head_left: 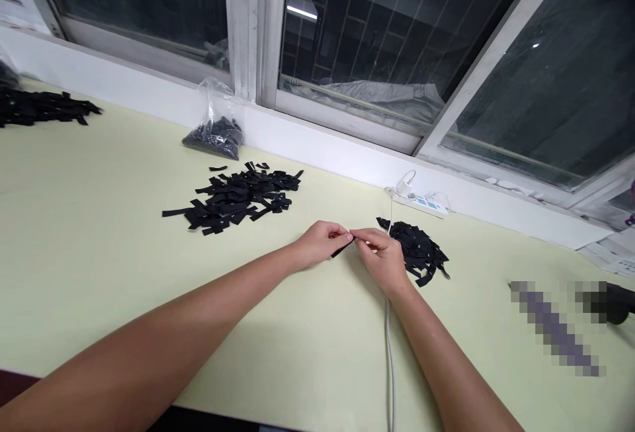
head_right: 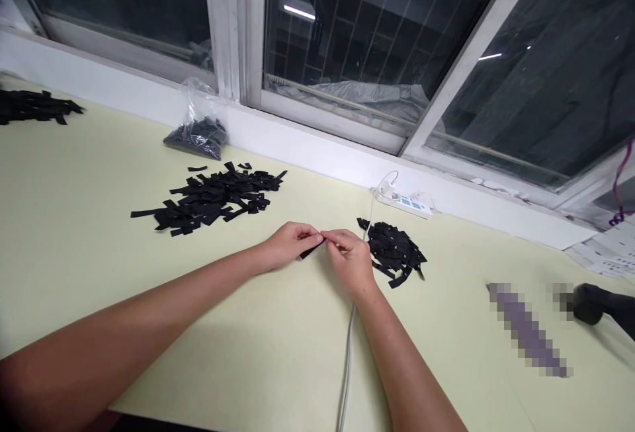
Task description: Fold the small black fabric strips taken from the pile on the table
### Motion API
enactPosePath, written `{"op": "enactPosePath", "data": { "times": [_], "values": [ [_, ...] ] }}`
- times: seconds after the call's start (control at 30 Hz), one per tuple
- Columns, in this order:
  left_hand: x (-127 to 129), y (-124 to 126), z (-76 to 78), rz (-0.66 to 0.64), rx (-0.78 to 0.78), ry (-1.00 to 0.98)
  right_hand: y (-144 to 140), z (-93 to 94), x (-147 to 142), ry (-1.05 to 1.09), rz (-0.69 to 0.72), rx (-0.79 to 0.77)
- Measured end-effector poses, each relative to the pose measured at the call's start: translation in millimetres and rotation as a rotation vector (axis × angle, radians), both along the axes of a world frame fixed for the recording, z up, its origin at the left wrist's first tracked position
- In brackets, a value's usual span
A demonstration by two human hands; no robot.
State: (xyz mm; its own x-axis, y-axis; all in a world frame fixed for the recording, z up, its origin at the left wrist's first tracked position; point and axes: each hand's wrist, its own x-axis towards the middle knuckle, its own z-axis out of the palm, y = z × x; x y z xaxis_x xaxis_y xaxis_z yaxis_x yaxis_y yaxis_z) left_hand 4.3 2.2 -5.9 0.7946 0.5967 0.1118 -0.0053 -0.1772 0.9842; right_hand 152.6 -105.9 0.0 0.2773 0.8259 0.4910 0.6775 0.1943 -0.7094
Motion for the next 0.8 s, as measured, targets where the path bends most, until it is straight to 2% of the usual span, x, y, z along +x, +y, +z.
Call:
{"op": "enactPosePath", "data": {
  "times": [0.3, 0.47, 0.6, 0.8],
  "values": [
    [1, 2, -5.0, 0.052, 0.103, 0.005, -2, 3.7, 1, -0.29, -0.081, -0.018],
    [1, 3, -5.0, 0.069, 0.21, 0.013, -2, 3.0, 0, -0.25, -0.013, -0.082],
    [-2, 0, -0.8, 0.069, 0.329, 0.079, -2, 1.6, -1, -0.198, -0.031, -0.136],
    [-6, -5, 5.1, 0.075, 0.545, 0.152, -4, 4.3, -4, -0.326, -0.056, -0.176]
  ]
}}
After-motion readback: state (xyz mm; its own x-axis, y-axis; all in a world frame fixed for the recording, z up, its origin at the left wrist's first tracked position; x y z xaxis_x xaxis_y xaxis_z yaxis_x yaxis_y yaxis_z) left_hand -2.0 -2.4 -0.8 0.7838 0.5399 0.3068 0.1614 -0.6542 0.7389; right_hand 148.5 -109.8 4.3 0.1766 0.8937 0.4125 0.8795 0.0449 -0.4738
